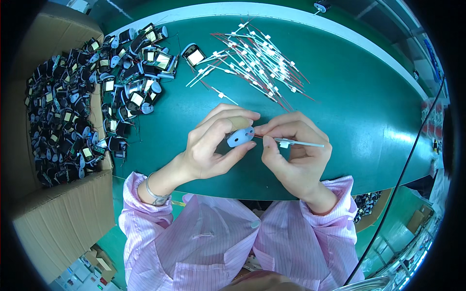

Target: The person picks up a black component and a wire, inserts the wire into the component using a small tool, and repeats the process with several more units.

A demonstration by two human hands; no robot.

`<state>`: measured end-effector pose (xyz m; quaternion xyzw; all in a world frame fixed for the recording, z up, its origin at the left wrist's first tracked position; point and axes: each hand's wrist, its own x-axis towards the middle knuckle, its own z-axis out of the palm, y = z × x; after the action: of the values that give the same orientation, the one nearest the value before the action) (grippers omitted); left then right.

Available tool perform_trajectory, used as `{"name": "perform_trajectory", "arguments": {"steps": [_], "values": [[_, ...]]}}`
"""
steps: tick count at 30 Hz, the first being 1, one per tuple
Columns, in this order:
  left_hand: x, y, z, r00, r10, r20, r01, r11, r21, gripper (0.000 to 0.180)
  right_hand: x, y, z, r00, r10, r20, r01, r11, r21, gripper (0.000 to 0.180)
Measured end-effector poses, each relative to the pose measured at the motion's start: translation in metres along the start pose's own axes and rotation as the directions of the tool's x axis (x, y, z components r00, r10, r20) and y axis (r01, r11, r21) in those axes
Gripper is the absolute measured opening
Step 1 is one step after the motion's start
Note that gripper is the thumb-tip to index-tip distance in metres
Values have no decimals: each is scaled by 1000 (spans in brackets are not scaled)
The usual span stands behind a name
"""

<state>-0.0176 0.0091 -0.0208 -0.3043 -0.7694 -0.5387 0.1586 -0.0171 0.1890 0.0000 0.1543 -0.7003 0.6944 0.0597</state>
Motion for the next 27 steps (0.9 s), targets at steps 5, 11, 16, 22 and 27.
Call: {"name": "perform_trajectory", "arguments": {"steps": [5,11,16,22,27], "values": [[-1,0,0,1000,2,10,-2,1000,12,37,-1,0,2,999,-40,-5,40,996,-86,13],[-1,0,0,1000,22,16,-22,999,41,38,1,-2,3,991,-128,36,133,975,-178,13],[0,1,0,999,39,21,-40,997,63,38,0,-4,3,985,-166,47,172,960,-223,13],[1,2,0,998,55,19,-56,993,100,40,1,-6,3,978,-201,61,210,941,-265,15],[0,1,1,997,63,40,-68,990,127,44,0,-3,7,968,-239,84,253,913,-321,15]]}}
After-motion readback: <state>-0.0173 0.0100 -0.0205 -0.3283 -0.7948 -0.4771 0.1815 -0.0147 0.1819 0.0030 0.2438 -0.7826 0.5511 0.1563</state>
